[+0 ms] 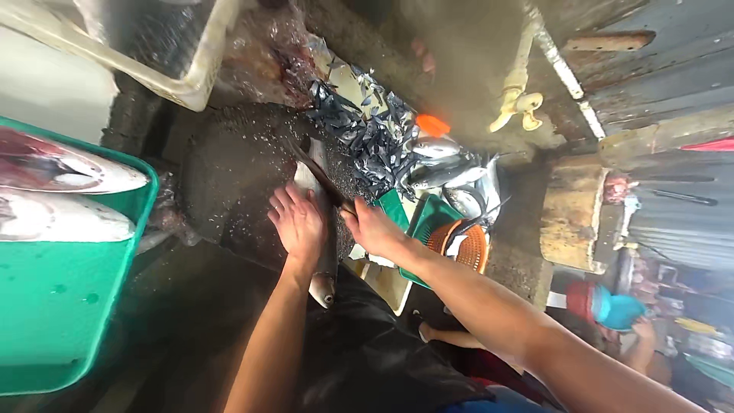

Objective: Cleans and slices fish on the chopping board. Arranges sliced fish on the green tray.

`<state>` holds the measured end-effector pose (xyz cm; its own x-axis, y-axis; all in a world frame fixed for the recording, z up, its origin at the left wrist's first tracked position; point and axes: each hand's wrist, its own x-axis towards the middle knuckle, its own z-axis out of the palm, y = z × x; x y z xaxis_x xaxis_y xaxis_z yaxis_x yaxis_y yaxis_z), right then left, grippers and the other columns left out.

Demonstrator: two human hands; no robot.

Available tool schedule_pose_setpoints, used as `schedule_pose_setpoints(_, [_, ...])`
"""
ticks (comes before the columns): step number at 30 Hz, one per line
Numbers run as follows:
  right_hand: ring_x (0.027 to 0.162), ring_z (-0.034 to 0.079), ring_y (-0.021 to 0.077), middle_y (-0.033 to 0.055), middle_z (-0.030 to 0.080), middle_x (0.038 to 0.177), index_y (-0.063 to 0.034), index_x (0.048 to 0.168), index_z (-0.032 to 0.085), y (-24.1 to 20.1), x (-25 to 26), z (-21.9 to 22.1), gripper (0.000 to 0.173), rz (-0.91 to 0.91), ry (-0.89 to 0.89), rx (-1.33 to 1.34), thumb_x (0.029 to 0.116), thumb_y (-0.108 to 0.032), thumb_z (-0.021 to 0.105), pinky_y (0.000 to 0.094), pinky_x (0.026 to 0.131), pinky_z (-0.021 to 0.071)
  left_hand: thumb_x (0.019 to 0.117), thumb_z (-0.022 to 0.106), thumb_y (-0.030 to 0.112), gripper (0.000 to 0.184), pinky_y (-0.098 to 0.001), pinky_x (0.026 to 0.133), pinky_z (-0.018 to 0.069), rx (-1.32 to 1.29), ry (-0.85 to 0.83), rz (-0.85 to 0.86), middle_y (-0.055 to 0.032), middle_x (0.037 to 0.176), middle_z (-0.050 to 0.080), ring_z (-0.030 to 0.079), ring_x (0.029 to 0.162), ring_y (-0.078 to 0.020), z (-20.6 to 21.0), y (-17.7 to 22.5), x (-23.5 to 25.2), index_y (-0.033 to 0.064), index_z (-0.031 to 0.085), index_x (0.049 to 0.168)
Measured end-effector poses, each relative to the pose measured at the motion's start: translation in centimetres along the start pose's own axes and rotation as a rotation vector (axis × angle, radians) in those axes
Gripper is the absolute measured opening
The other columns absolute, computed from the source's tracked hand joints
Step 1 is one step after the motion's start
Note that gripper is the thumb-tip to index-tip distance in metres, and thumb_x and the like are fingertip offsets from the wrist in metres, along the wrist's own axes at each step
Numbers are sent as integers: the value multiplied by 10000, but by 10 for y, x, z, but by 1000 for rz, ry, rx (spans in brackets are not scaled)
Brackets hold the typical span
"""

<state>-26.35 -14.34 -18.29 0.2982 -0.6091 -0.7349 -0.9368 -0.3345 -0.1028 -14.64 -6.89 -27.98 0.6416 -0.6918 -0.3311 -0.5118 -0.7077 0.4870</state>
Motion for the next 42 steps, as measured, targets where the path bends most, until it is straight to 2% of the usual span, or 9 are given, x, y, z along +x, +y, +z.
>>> schedule_pose_setpoints(13, [1046,710,358,205,710,1082,-30,1321,566,67,-13,50,543,-93,20,204,1086,-490,402,553,926,562,1076,351,443,560,-638,1036,436,-84,51,34,-278,1421,495,476,1337,-459,0,-7,2,22,485,1419])
schedule_pose_setpoints(18, [844,735,328,171,717,880,-5,1295,588,78,-29,41,493,-141,426,431,1086,-430,450,520,803,600,1033,529,391,529,-598,1087,431,-240,202,25,-318,1358,530,492,1306,-485,-29,20,12,-28,558,1355])
schedule_pose_setpoints(23, [752,698,302,155,684,831,4,1250,606,109,-32,16,509,-189,587,569,1082,-450,447,523,733,589,841,779,288,962,-727,1135,288,225,-74,179,-392,1478,415,345,1414,-572,-13,93,37,-15,258,1590])
schedule_pose_setpoints(27, [728,692,247,122,688,834,2,1240,626,132,-33,25,511,-183,635,635,1072,-439,431,481,718,591,973,651,180,784,-678,949,499,236,-166,215,-347,1488,432,531,1255,-554,18,119,29,169,234,1636])
schedule_pose_setpoints(29, [690,695,262,138,687,835,3,1268,606,144,-36,36,536,-161,597,682,1079,-458,410,506,678,604,870,743,177,831,-652,858,557,115,-152,187,-295,1449,486,584,1195,-510,22,115,31,185,323,1588])
schedule_pose_setpoints(33, [547,641,240,106,643,733,-30,1195,601,163,-38,57,509,-160,531,753,1077,-478,390,482,541,582,857,740,137,718,-592,895,572,-506,19,22,-232,1241,663,685,1080,-382,-58,105,48,59,404,1486])
schedule_pose_setpoints(36, [529,618,228,103,635,739,-45,1237,602,162,-44,60,510,-106,416,771,1084,-484,392,465,519,566,866,720,82,687,-457,728,612,-1034,222,75,-200,1134,666,697,885,-274,-142,113,71,13,378,1458])
schedule_pose_setpoints(40, [541,608,207,76,608,728,-50,1213,595,143,-47,44,511,-182,264,713,1084,-497,384,438,541,570,881,755,490,1017,-456,1112,472,-821,529,106,-237,1526,436,494,1378,-300,-240,102,102,64,187,1609])
schedule_pose_setpoints(42, [620,652,219,98,637,792,-31,1238,590,125,-57,26,502,-237,234,578,1092,-470,394,444,618,592,945,640,529,954,-491,1164,382,-587,695,157,-284,1540,398,425,1415,-373,-241,82,91,22,190,1617])
